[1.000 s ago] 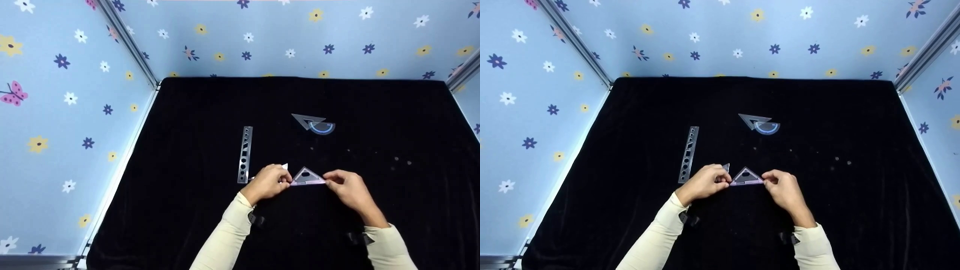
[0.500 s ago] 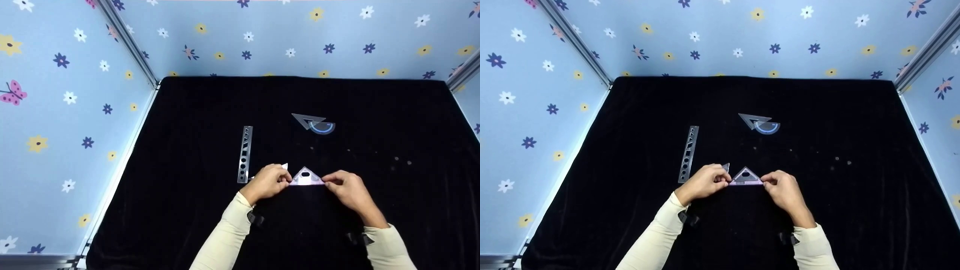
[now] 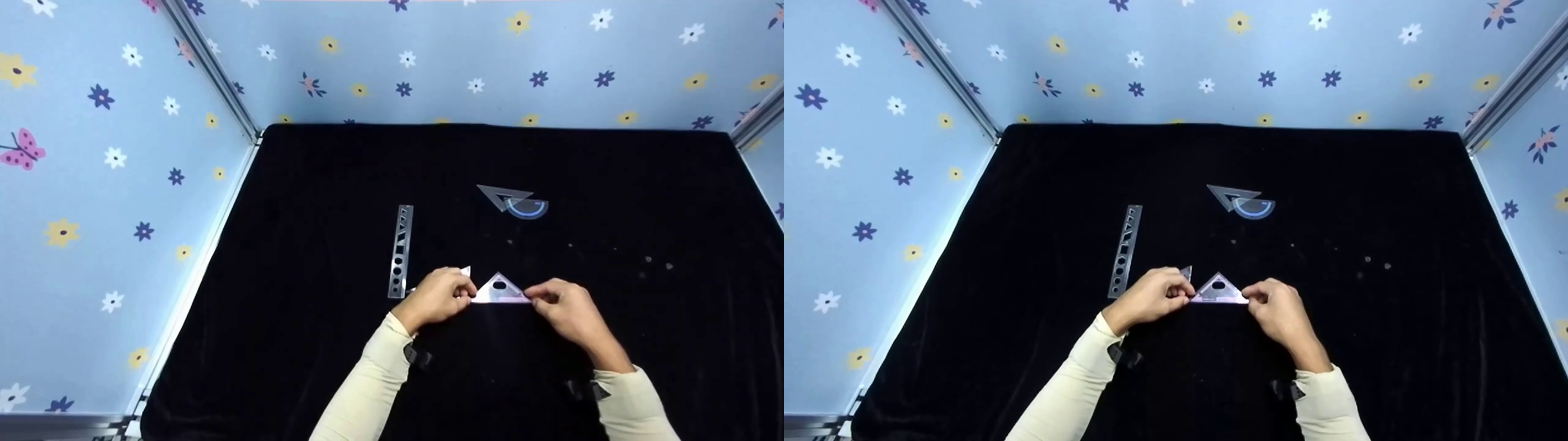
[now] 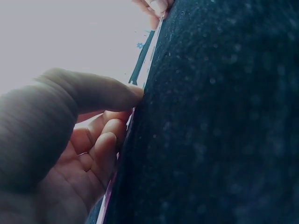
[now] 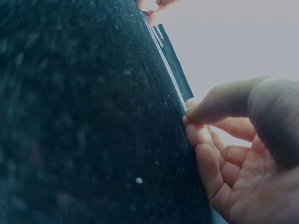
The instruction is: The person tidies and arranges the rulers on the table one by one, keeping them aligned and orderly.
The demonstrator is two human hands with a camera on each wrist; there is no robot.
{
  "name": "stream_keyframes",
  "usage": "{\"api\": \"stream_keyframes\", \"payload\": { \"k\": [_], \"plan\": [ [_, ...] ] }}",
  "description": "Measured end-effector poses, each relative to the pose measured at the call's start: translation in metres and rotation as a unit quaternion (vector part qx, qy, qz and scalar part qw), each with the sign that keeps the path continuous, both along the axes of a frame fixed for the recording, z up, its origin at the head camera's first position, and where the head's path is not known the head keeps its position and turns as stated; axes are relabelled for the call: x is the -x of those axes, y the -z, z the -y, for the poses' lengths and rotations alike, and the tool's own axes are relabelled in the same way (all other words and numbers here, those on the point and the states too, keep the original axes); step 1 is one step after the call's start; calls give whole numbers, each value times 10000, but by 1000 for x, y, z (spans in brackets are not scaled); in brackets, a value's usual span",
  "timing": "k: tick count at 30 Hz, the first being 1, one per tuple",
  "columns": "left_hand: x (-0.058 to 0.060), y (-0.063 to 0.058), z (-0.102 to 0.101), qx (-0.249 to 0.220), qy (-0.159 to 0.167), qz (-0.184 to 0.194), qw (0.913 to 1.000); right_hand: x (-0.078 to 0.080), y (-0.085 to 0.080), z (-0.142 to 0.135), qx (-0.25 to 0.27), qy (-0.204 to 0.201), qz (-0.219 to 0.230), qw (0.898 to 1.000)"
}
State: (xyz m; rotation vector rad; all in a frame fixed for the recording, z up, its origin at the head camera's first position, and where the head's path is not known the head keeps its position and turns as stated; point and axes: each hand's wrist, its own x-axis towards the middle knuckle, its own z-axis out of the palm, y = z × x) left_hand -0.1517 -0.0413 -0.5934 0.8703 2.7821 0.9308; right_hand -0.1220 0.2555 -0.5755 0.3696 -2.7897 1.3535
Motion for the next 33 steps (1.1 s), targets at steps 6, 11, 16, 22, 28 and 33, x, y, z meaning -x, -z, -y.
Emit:
{"api": "stream_keyframes", "payload": {
  "k": [6, 11, 16, 22, 28, 33],
  "plan": [
    [1, 3, 1, -154, 45, -76, 9998, -8, -26, 11, -147, 173, 404, 9989],
    [1, 3, 2, -143, 58, -32, 9999, -2, -9, 4, -285, 64, 330, 9990],
    [1, 1, 1, -150, 7, 94, 9998, 8, 22, -9, -421, -12, 192, 9989],
    [1, -1, 1, -198, -45, 111, 9997, 12, 29, -11, -324, -54, 113, 9994],
    [0, -1, 2, -188, -53, 168, 9997, 2, 4, 0, -341, -81, 151, 9993],
    [-1, -1, 2, -166, -73, 191, 9997, -9, -26, 11, -229, -54, 392, 9990]
  ]
}}
